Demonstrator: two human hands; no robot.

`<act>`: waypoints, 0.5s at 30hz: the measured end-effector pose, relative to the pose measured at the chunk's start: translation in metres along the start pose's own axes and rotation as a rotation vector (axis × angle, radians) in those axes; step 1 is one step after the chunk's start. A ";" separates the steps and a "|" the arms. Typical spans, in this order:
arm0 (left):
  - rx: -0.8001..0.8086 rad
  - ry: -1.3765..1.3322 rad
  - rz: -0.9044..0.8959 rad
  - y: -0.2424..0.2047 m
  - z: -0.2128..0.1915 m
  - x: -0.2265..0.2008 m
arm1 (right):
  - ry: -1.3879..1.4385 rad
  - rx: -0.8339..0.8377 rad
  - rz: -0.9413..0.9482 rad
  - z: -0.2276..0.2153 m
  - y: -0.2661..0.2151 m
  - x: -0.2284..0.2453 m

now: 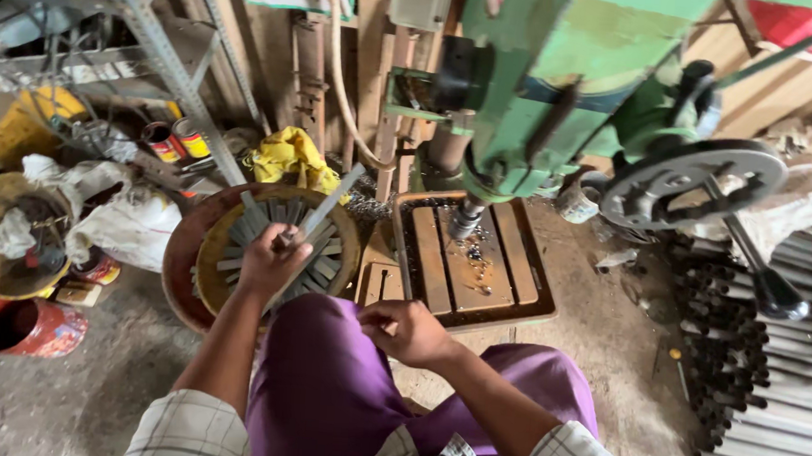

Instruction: The person operates a drill press to drill holes into small metal bars. They pick up each bar from a container, position it under the drill bit, lower the drill to create a hole, and then place the finished piece into a bucket.

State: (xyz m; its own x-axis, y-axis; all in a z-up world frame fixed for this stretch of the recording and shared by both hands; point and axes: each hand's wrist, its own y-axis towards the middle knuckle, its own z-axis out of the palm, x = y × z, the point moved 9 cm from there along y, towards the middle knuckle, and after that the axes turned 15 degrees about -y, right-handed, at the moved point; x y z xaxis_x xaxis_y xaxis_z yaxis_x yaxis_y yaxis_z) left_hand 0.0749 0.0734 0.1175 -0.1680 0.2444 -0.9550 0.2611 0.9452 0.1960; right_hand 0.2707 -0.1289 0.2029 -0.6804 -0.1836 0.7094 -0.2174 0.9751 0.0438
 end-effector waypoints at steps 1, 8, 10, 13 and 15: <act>0.054 -0.015 0.022 0.006 0.015 -0.011 | 0.028 -0.031 0.011 -0.008 -0.003 -0.005; 0.449 0.351 -0.228 0.006 0.120 -0.048 | 0.109 -0.211 0.017 -0.082 -0.035 -0.011; 0.482 0.488 -0.355 -0.003 0.126 -0.046 | 0.101 -0.315 -0.059 -0.119 -0.052 -0.006; 0.509 0.513 -0.334 -0.016 0.137 -0.032 | -0.016 -0.522 -0.147 -0.182 -0.088 -0.002; 0.532 0.488 -0.399 -0.020 0.145 -0.003 | -0.154 -0.671 -0.117 -0.231 -0.121 -0.004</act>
State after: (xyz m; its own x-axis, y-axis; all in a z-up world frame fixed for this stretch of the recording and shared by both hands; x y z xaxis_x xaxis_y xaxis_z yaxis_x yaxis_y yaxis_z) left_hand 0.2077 0.0229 0.0839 -0.7054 0.0942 -0.7025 0.4894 0.7816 -0.3866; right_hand 0.4610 -0.2176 0.3574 -0.7811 -0.2593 0.5680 0.1505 0.8047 0.5743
